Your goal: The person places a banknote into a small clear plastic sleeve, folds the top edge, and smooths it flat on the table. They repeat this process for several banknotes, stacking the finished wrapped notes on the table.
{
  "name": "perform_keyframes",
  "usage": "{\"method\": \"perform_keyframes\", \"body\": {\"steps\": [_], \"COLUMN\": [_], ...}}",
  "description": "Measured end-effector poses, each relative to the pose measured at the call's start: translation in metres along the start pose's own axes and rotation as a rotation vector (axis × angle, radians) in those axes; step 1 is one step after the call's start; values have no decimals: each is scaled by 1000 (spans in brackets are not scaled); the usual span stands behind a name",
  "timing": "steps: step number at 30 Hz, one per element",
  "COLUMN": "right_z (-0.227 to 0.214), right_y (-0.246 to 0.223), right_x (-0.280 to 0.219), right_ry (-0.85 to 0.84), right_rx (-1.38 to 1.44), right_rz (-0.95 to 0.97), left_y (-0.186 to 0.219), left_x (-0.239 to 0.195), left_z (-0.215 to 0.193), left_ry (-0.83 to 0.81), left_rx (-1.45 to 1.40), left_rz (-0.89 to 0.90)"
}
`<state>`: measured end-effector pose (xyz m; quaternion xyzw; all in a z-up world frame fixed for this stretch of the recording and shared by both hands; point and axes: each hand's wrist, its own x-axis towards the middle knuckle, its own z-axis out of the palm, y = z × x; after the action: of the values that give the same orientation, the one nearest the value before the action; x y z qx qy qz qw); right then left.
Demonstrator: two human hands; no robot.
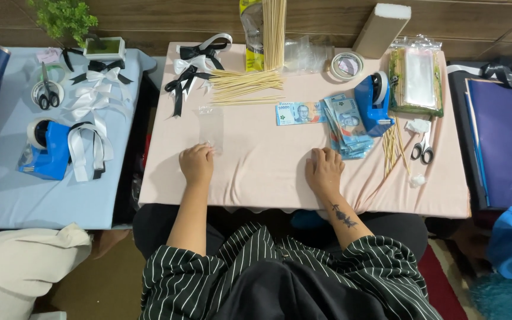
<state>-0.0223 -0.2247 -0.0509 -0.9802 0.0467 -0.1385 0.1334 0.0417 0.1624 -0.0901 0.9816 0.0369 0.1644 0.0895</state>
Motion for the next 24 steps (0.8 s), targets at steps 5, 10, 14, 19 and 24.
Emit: {"method": "perform_keyframes", "body": {"steps": [5,10,14,19,24], "right_z": [-8,-11,-14,-15,-19], "right_y": [-4,-5,-6,-5,-5], "right_x": [2,0,1,-1,2], "right_ry": [-17,-51,-64,-85,-43], "right_rx": [10,26,52,70,161], "right_rz": [4,23,37,58,56], "left_y": [8,45,87,106,127], "left_x": [5,-8,-30,-48,-46], "left_z": [-25,-55,-48,-44,-53], "left_ry": [-28,60,19,-221,-118], "left_rx": [-68,-255,-309,-369,-442], "left_rz": [-79,-38,342,510,433]}}
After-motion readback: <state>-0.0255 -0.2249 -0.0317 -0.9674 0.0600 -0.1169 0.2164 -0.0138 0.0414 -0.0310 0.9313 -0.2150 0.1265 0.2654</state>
